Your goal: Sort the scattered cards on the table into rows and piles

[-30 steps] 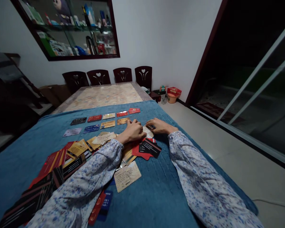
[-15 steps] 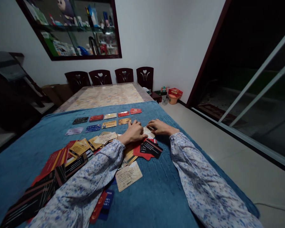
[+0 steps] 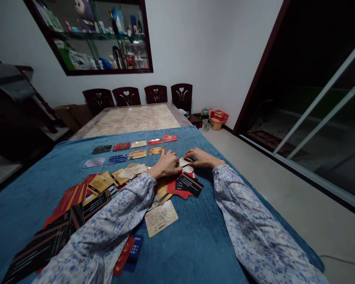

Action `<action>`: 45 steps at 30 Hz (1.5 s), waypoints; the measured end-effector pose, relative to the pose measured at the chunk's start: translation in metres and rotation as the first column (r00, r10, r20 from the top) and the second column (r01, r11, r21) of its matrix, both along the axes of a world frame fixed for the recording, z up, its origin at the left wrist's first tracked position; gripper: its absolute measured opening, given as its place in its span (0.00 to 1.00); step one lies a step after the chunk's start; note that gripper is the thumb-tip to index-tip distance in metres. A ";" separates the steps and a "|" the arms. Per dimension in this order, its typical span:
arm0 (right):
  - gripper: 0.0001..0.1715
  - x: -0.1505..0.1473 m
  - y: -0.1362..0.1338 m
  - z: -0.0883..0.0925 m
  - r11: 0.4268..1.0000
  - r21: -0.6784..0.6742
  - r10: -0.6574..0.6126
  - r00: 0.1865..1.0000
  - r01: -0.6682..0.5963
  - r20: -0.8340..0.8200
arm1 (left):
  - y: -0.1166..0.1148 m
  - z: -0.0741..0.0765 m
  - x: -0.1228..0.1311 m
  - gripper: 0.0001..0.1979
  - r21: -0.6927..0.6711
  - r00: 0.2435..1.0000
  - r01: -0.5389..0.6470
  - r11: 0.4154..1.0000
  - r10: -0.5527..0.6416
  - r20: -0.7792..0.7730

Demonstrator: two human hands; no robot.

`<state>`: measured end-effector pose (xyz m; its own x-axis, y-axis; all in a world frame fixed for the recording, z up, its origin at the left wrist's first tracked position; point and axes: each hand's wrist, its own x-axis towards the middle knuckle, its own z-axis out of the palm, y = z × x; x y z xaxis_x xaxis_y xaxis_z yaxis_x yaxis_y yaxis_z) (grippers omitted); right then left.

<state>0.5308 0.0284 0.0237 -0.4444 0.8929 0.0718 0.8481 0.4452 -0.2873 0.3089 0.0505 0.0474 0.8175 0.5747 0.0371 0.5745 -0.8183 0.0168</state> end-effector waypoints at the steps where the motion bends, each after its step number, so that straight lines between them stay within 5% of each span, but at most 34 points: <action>1: 0.22 0.001 0.000 0.000 1.000 0.003 0.009 1.000 -0.009 -0.008 | 0.001 -0.001 0.000 0.15 0.001 1.000 0.002 1.000 -0.002 0.010; 7: 0.17 0.004 0.004 0.001 1.000 0.005 0.027 0.997 -0.027 -0.077 | 0.007 -0.003 -0.001 0.14 -0.009 0.997 0.004 1.000 -0.004 0.081; 22: 0.17 -0.009 0.003 -0.008 0.953 0.249 -0.137 0.978 0.174 -0.159 | 0.034 -0.008 -0.013 0.15 -0.089 0.928 0.020 0.996 0.015 0.371; 32: 0.19 -0.020 0.002 -0.021 0.892 0.282 -0.314 0.933 0.353 -0.174 | 0.040 -0.019 -0.013 0.17 -0.070 0.909 -0.050 0.996 0.075 0.411; 45: 0.23 -0.026 -0.005 -0.020 0.892 0.321 -0.311 0.947 0.319 -0.077 | 0.023 -0.014 -0.015 0.18 -0.016 0.949 -0.149 0.989 0.147 0.278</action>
<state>0.5050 0.0230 0.0036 -0.1384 0.9108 0.3889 0.9542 0.2278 -0.1939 0.2939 0.0730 0.0338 0.6800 0.6878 0.2541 0.6626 -0.7248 0.1888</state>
